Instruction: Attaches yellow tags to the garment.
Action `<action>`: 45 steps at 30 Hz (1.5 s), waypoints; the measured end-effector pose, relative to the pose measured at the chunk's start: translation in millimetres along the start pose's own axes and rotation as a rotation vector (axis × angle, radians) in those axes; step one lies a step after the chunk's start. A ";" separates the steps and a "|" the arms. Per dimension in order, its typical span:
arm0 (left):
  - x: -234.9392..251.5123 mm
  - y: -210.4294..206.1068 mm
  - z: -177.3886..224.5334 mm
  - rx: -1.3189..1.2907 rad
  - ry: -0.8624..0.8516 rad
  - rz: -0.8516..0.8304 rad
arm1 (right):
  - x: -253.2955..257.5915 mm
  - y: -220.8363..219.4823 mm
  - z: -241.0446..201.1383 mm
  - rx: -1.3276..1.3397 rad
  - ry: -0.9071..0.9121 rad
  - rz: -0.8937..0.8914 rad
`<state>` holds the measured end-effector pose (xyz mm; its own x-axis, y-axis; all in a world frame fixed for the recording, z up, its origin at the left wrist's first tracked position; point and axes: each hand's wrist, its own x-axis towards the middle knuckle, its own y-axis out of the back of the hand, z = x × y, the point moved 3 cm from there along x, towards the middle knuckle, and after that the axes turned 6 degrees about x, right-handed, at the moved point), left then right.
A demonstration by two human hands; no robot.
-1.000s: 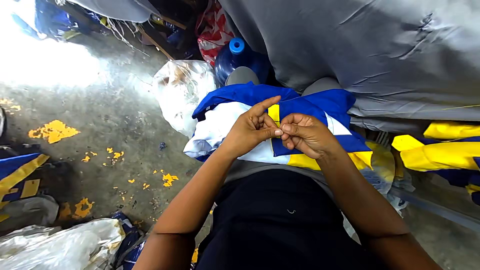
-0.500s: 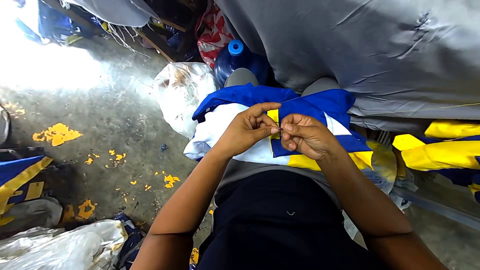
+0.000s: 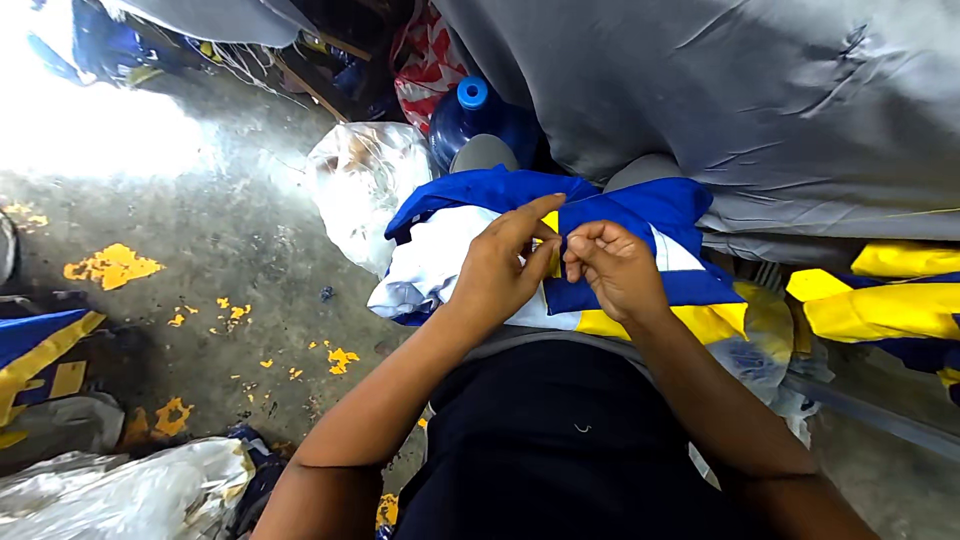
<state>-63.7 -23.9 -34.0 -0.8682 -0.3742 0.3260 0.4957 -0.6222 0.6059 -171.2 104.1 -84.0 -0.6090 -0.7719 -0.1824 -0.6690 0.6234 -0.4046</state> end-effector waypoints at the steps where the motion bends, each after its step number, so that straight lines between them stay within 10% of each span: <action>1: -1.1 0.0 -2.4 -0.044 0.038 0.031 | -1.5 -0.8 -1.1 0.123 -0.069 0.022; 10: -6.2 -4.1 -5.8 -0.188 0.001 0.241 | -9.0 -19.6 6.4 0.624 -0.543 0.056; 24: -20.4 -7.4 -9.2 -0.153 -0.002 0.163 | -9.4 -25.6 -2.1 0.741 -0.519 0.031; 31: -4.9 12.5 -18.8 -0.626 0.355 -0.289 | -13.8 -14.2 -15.2 0.151 -0.141 -0.303; 38: 2.4 8.9 -0.2 0.035 0.056 -0.213 | -10.3 -9.5 -14.1 -0.641 0.260 -0.085; 45: -11.4 -11.1 0.5 0.028 -0.081 0.086 | -3.8 -6.0 4.7 0.229 -0.089 0.038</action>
<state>-59.3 -12.3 -44.0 -0.8220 -0.3678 0.4348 0.5687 -0.5706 0.5924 -162.8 102.7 -85.1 -0.5852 -0.7625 -0.2759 -0.5257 0.6158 -0.5868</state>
